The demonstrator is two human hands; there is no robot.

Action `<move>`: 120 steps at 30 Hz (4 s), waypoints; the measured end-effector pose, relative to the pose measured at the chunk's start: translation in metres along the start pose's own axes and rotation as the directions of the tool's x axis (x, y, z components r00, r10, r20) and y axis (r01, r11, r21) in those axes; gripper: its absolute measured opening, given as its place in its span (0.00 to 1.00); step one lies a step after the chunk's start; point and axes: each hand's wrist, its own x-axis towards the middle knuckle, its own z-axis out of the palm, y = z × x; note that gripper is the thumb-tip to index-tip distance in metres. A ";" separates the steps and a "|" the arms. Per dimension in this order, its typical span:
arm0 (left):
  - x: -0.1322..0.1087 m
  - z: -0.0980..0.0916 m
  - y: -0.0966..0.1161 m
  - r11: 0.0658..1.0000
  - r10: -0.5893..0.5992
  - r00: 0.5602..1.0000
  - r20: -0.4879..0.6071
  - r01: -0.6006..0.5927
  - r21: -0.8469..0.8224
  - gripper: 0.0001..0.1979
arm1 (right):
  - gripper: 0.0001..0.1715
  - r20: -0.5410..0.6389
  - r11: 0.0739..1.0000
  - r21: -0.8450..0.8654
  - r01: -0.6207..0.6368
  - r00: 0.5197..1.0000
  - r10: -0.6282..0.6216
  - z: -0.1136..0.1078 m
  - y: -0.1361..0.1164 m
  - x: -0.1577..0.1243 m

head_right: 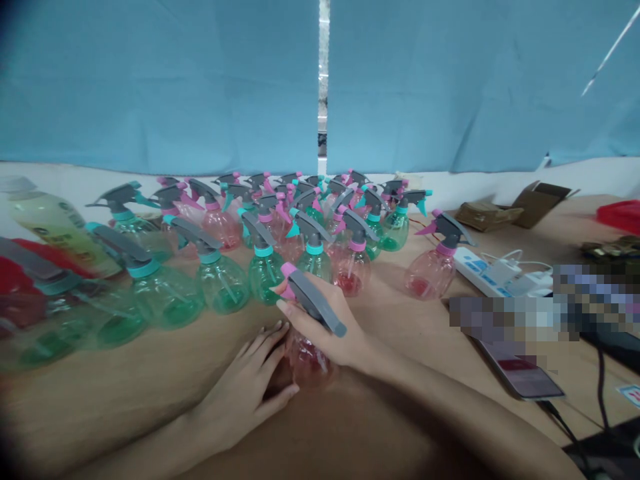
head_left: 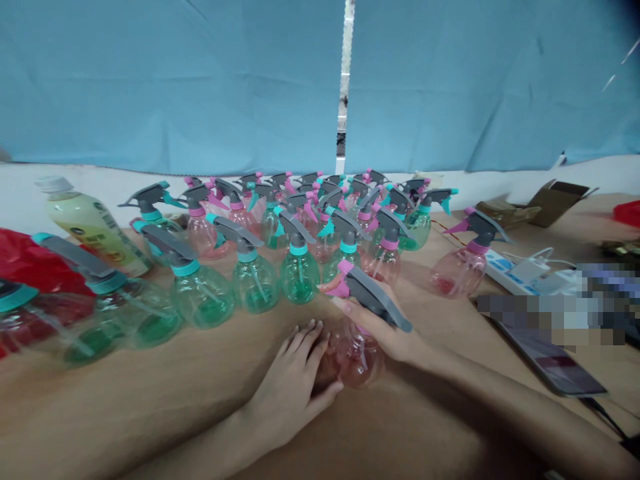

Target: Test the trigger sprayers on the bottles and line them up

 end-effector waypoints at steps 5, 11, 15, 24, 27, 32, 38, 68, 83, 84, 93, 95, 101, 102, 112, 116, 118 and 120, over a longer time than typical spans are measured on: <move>0.000 0.000 0.000 1.000 -0.004 1.000 0.003 0.004 0.006 0.28 | 0.08 -0.001 1.000 0.013 0.000 1.000 0.000 0.000 -0.001 0.000; -0.001 0.001 0.000 1.000 -0.008 1.000 0.012 0.008 0.006 0.28 | 0.07 0.004 1.000 0.022 0.010 1.000 -0.011 0.000 -0.002 0.001; 0.000 0.001 -0.001 1.000 -0.003 1.000 -0.005 0.003 -0.005 0.27 | 0.08 0.014 1.000 0.015 -0.011 1.000 0.011 0.000 0.001 0.000; 0.001 -0.001 0.000 1.000 -0.009 1.000 -0.010 0.009 -0.021 0.26 | 0.09 0.024 1.000 0.007 -0.013 1.000 0.013 -0.001 0.001 0.000; 0.000 -0.001 0.000 1.000 -0.003 1.000 -0.020 0.003 -0.018 0.26 | 0.08 0.010 1.000 -0.019 -0.003 1.000 0.004 -0.001 0.000 0.000; 0.000 0.000 -0.001 1.000 0.003 1.000 -0.015 -0.003 -0.005 0.27 | 0.08 0.013 0.997 -0.073 -0.009 1.000 0.010 -0.001 -0.001 0.002; 0.001 0.000 0.000 1.000 0.000 1.000 -0.016 0.000 0.004 0.27 | 0.13 -0.002 0.997 -0.081 -0.018 1.000 0.018 -0.001 0.002 0.002; 0.002 -0.001 -0.001 0.999 0.000 1.000 -0.002 0.000 0.039 0.23 | 0.23 -0.045 0.972 -0.229 -0.049 0.998 0.039 -0.015 0.002 -0.026; 0.002 0.007 -0.014 0.996 0.038 0.994 -0.102 -0.029 0.089 0.27 | 0.15 -0.241 0.768 -0.593 -0.240 0.964 0.114 -0.108 0.023 -0.048; 0.002 0.007 -0.014 0.995 0.036 0.994 -0.103 -0.027 0.092 0.27 | 0.17 -0.259 0.753 -0.614 -0.239 0.961 0.094 -0.114 0.030 -0.048; 0.002 0.010 -0.018 0.991 0.066 0.989 -0.136 -0.049 0.123 0.28 | 0.21 -0.373 0.724 -0.617 -0.309 0.925 0.077 -0.139 0.055 -0.041; 0.001 0.010 -0.018 0.990 0.069 0.988 -0.138 -0.051 0.130 0.29 | 0.20 -0.401 0.723 -0.608 -0.327 0.913 0.076 -0.140 0.058 -0.038; 0.001 0.011 -0.018 0.990 0.060 0.989 -0.139 -0.041 0.133 0.29 | 0.18 -0.465 0.681 -0.638 -0.358 0.885 0.029 -0.139 0.062 -0.022; 0.001 0.011 -0.017 0.989 0.063 0.989 -0.137 -0.044 0.139 0.29 | 0.18 -0.468 0.671 -0.649 -0.360 0.883 0.022 -0.138 0.063 -0.019; 0.000 0.011 -0.016 0.992 0.050 0.989 -0.136 -0.033 0.125 0.29 | 0.27 -0.504 0.596 -0.703 -0.388 0.863 -0.034 -0.137 0.071 -0.005; -0.001 0.010 -0.016 0.990 0.061 0.989 -0.133 -0.043 0.135 0.30 | 0.29 -0.515 0.597 -0.693 -0.404 0.857 -0.019 -0.137 0.075 0.000; -0.001 0.010 -0.016 0.988 0.067 0.988 -0.136 -0.046 0.149 0.30 | 0.29 -0.518 0.598 -0.689 -0.409 0.855 -0.012 -0.136 0.077 0.002; -0.001 0.011 -0.016 0.986 0.068 0.988 -0.136 -0.046 0.158 0.30 | 0.28 -0.522 0.601 -0.685 -0.412 0.853 -0.009 -0.136 0.078 0.003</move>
